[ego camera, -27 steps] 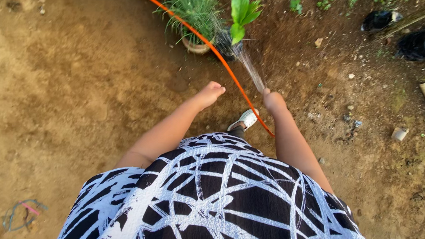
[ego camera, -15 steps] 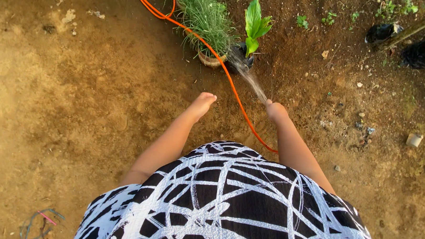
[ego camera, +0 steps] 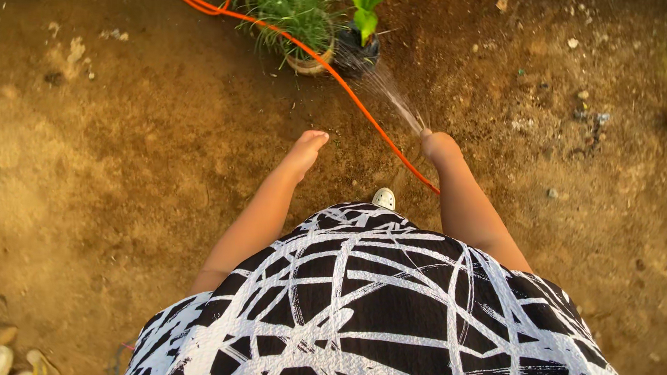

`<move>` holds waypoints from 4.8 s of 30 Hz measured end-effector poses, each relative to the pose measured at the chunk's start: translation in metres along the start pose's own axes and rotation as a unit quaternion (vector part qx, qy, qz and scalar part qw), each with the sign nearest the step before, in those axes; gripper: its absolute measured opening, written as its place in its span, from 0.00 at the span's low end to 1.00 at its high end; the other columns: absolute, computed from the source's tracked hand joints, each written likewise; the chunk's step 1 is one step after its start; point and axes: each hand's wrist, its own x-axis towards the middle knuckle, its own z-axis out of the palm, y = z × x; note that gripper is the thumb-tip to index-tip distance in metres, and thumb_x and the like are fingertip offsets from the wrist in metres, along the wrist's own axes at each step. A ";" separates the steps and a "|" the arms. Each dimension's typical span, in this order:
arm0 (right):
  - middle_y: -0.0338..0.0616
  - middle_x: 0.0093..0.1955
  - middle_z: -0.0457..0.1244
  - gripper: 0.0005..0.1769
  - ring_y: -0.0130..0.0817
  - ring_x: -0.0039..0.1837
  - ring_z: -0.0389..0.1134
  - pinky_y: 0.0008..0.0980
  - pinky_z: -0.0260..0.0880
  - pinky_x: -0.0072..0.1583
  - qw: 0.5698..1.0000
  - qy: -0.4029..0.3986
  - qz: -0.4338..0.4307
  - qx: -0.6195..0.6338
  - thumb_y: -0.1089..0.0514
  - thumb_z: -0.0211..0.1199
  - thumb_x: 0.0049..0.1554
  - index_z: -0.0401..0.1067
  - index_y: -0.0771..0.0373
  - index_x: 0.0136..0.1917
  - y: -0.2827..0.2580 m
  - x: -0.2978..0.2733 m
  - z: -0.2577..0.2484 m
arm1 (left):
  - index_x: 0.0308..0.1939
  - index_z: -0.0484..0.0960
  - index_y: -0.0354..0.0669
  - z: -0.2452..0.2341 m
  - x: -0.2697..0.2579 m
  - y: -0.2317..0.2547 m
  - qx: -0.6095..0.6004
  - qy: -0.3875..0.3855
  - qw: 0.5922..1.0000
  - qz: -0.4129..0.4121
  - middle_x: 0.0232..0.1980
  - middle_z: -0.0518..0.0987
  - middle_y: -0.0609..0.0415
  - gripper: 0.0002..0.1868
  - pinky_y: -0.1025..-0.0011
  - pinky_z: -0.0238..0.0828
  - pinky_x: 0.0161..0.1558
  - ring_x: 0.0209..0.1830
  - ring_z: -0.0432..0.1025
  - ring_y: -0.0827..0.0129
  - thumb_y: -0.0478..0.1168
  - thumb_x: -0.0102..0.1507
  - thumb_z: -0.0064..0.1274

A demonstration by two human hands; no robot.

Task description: The person holds an orange garden hose and directs the spray of water onto various plants, moving around the outdoor garden area to water different sections of vegetation and potted plants.

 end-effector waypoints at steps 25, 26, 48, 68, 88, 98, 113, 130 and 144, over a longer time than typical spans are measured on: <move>0.55 0.66 0.66 0.35 0.51 0.68 0.67 0.48 0.63 0.69 0.997 -0.068 0.032 0.024 0.36 0.39 0.66 0.74 0.65 0.62 0.051 0.044 -0.037 | 0.67 0.72 0.50 0.069 0.062 0.064 0.079 -0.025 0.996 -0.031 0.74 0.68 0.48 0.30 0.55 0.57 0.68 0.74 0.60 0.56 0.58 0.66 0.47; 0.55 0.66 0.66 0.35 0.51 0.68 0.67 0.48 0.63 0.69 0.997 -0.070 0.028 0.022 0.36 0.39 0.66 0.74 0.65 0.62 0.048 0.048 -0.039 | 0.68 0.72 0.50 0.069 0.062 0.066 0.080 -0.020 0.996 -0.033 0.74 0.68 0.48 0.30 0.55 0.57 0.68 0.74 0.60 0.55 0.58 0.66 0.47; 0.60 0.42 0.65 0.33 0.56 0.47 0.66 0.53 0.64 0.54 0.960 0.105 -0.204 0.161 0.37 0.42 0.65 0.71 0.69 0.43 -0.157 0.098 -0.040 | 0.66 0.73 0.52 -0.053 0.081 0.059 -0.074 0.051 0.996 0.010 0.67 0.72 0.57 0.30 0.55 0.59 0.63 0.68 0.62 0.64 0.57 0.63 0.50; 0.60 0.41 0.66 0.34 0.53 0.44 0.68 0.50 0.65 0.51 0.957 0.113 -0.113 0.240 0.38 0.42 0.61 0.72 0.72 0.43 -0.351 0.056 0.052 | 0.68 0.70 0.48 -0.283 0.151 0.091 -0.045 -0.025 0.997 0.054 0.69 0.71 0.55 0.32 0.54 0.57 0.65 0.70 0.59 0.58 0.59 0.65 0.47; 0.41 0.29 0.56 0.25 0.34 0.30 0.54 0.40 0.53 0.34 0.908 0.035 -0.170 0.382 0.43 0.48 0.62 0.65 0.64 0.33 -0.376 0.050 0.093 | 0.62 0.75 0.49 -0.278 0.175 0.059 -0.068 -0.044 0.996 0.036 0.64 0.75 0.53 0.27 0.57 0.62 0.60 0.62 0.65 0.60 0.56 0.63 0.50; 0.39 0.24 0.53 0.22 0.31 0.24 0.50 0.36 0.47 0.29 0.900 0.013 -0.153 0.408 0.45 0.45 0.59 0.60 0.58 0.28 -0.411 -0.007 0.059 | 0.61 0.77 0.46 -0.265 0.150 0.090 -0.067 -0.062 0.989 0.113 0.60 0.76 0.56 0.25 0.63 0.59 0.64 0.62 0.65 0.67 0.54 0.65 0.50; 0.36 0.24 0.51 0.21 0.28 0.23 0.47 0.35 0.44 0.26 0.874 -0.012 -0.146 0.463 0.42 0.45 0.59 0.59 0.55 0.31 -0.385 -0.018 0.033 | 0.59 0.78 0.51 -0.223 0.146 0.098 -0.068 -0.095 0.989 0.094 0.54 0.75 0.60 0.24 0.64 0.61 0.56 0.55 0.64 0.70 0.54 0.62 0.52; 0.37 0.22 0.48 0.20 0.30 0.22 0.43 0.36 0.46 0.28 0.784 -0.025 -0.046 0.619 0.41 0.45 0.57 0.56 0.55 0.32 -0.291 -0.019 -0.023 | 0.64 0.75 0.51 -0.116 0.121 0.155 0.021 -0.199 0.976 0.084 0.64 0.76 0.58 0.27 0.58 0.59 0.62 0.67 0.65 0.65 0.58 0.65 0.48; 0.33 0.22 0.46 0.19 0.29 0.23 0.41 0.37 0.42 0.29 0.782 0.016 0.011 0.622 0.41 0.44 0.57 0.57 0.54 0.32 -0.122 -0.043 -0.108 | 0.69 0.68 0.34 0.162 0.113 0.079 0.140 -0.510 0.839 0.123 0.63 0.76 0.41 0.34 0.60 0.65 0.65 0.62 0.70 0.59 0.51 0.65 0.56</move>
